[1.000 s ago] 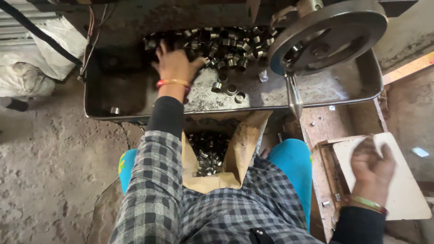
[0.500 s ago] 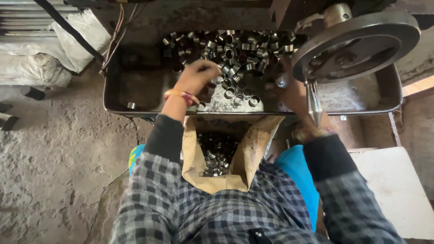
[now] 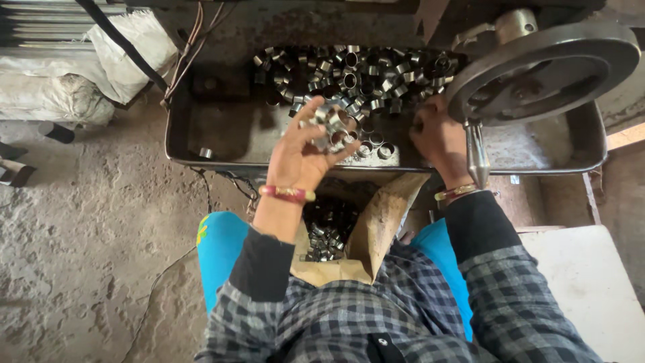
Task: The person sits at a metal parts bin and repeatedly picks up small cylindrical metal pieces, transferring them from the bin into a paper bag on their lap. The person handles the parts by hand, moving them in small batches.
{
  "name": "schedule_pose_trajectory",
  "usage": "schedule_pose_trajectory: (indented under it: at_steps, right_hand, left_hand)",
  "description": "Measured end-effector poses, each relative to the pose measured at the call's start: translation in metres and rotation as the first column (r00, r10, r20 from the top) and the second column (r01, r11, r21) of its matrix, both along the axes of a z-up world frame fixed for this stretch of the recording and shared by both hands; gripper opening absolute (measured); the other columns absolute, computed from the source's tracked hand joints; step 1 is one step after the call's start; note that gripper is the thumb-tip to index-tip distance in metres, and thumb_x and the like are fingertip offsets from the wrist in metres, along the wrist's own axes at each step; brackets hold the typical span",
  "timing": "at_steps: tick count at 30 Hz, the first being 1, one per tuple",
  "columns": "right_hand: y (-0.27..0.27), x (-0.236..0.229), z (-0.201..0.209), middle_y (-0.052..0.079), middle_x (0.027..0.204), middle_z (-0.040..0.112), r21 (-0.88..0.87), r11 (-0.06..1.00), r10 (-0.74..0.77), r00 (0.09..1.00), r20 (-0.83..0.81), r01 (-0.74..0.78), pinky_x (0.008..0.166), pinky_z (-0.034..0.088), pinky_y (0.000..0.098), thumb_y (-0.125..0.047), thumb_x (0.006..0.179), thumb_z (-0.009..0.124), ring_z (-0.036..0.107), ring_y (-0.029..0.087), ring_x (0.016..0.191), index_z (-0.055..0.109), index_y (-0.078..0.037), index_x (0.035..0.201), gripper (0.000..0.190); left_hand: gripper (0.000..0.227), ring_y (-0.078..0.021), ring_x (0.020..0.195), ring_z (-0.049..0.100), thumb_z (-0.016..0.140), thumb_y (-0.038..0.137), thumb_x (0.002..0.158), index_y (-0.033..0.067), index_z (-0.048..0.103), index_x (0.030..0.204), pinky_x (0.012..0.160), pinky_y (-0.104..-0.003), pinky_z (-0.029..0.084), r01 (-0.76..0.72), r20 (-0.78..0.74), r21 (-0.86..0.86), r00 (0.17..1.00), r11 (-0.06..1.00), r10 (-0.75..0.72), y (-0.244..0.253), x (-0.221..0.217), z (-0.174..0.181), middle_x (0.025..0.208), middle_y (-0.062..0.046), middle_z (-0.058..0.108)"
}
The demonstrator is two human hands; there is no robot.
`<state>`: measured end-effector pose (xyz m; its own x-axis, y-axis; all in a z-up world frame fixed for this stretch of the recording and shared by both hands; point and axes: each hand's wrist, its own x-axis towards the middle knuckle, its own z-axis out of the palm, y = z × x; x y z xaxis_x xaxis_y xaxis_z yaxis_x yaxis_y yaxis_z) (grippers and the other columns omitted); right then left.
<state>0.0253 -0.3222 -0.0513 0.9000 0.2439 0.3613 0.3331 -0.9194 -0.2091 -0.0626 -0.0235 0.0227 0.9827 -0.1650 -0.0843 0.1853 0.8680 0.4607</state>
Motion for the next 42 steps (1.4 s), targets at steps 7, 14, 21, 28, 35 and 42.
schedule_pose_trajectory:
  at_steps: [7, 14, 21, 28, 35, 42]
  right_hand:
    - [-0.037, 0.014, 0.003, 0.006, 0.105, 0.067, 0.967, 0.03, 0.266, 0.931, -0.251, 0.252, 0.075, 0.055, 0.0438, -0.027, 0.092, 0.073, 0.065, 0.025, 0.095, 0.067, -0.011, 0.109, 0.024]
    - [-0.069, -0.01, 0.025, 0.011, 0.095, 0.071, 0.879, -0.413, 0.268, 0.954, -0.132, 0.237, 0.046, 0.049, 0.0385, -0.033, 0.086, 0.067, 0.064, 0.027, 0.064, 0.068, -0.009, 0.103, 0.03]
    - [-0.08, -0.044, 0.019, 0.008, 0.094, 0.065, 0.628, -0.682, 0.472, 0.881, -0.014, 0.375, 0.06, 0.051, 0.0216, -0.009, 0.1, 0.072, 0.059, 0.012, 0.069, 0.066, -0.001, 0.103, 0.011]
    - [-0.068, -0.111, 0.038, 0.014, 0.113, 0.065, 0.604, -0.665, 0.635, 0.759, 0.147, 0.439, 0.052, 0.047, 0.0188, -0.003, 0.101, 0.066, 0.059, 0.013, 0.074, 0.063, 0.001, 0.115, 0.014]
    - [-0.034, -0.156, 0.032, 0.02, 0.121, 0.066, 0.622, -0.538, 0.733, 0.68, 0.012, 0.569, 0.042, 0.044, 0.0189, -0.001, 0.096, 0.066, 0.056, 0.012, 0.064, 0.062, -0.002, 0.114, 0.019]
    - [0.015, -0.164, 0.041, 0.021, 0.11, 0.068, 0.761, -0.104, 0.78, 0.527, -0.336, 0.64, 0.043, 0.051, 0.0243, -0.007, 0.098, 0.066, 0.062, 0.013, 0.063, 0.061, 0.002, 0.117, 0.021]
  left_hand:
    - [0.051, -0.0478, 0.121, 0.063, 0.06, 0.003, 0.089, 0.0023, 0.05, 0.139, 0.096, -0.069, 0.055, 0.083, -0.083, -0.169, 0.992, 0.982, -0.098, -0.011, -0.056, 0.004, 0.134, -0.022, 0.062]
    - [0.051, -0.0479, 0.128, 0.058, 0.056, -0.01, 0.089, 0.0018, 0.05, 0.138, 0.101, -0.07, 0.053, 0.136, -0.087, -0.13, 0.985, 0.982, -0.148, -0.016, -0.083, -0.008, 0.137, -0.02, 0.06]
    - [0.051, -0.0459, 0.13, 0.058, 0.046, -0.014, 0.087, -0.005, 0.049, 0.137, 0.103, -0.066, 0.053, 0.208, -0.109, -0.042, 0.971, 0.977, -0.212, -0.011, -0.098, -0.004, 0.143, -0.023, 0.056]
    - [0.05, -0.0399, 0.117, 0.066, 0.051, -0.011, 0.083, 0.0001, 0.062, 0.131, 0.093, -0.054, 0.058, 0.206, -0.082, 0.61, 0.977, 0.765, -0.198, -0.011, -0.103, -0.054, 0.134, -0.02, 0.065]
    - [0.029, -0.0266, 0.108, 0.073, 0.068, 0.006, 0.084, 0.0085, 0.072, 0.113, 0.094, -0.039, 0.06, -0.062, 0.06, 0.998, 0.992, -0.014, -0.111, -0.019, -0.104, -0.133, 0.119, -0.017, 0.075]
    - [0.036, -0.0328, 0.107, 0.073, 0.064, 0.008, 0.089, 0.0038, 0.059, 0.124, 0.085, -0.056, 0.066, 0.269, -0.389, 0.128, 0.899, 0.955, -0.202, -0.017, -0.108, -0.123, 0.119, -0.015, 0.07]
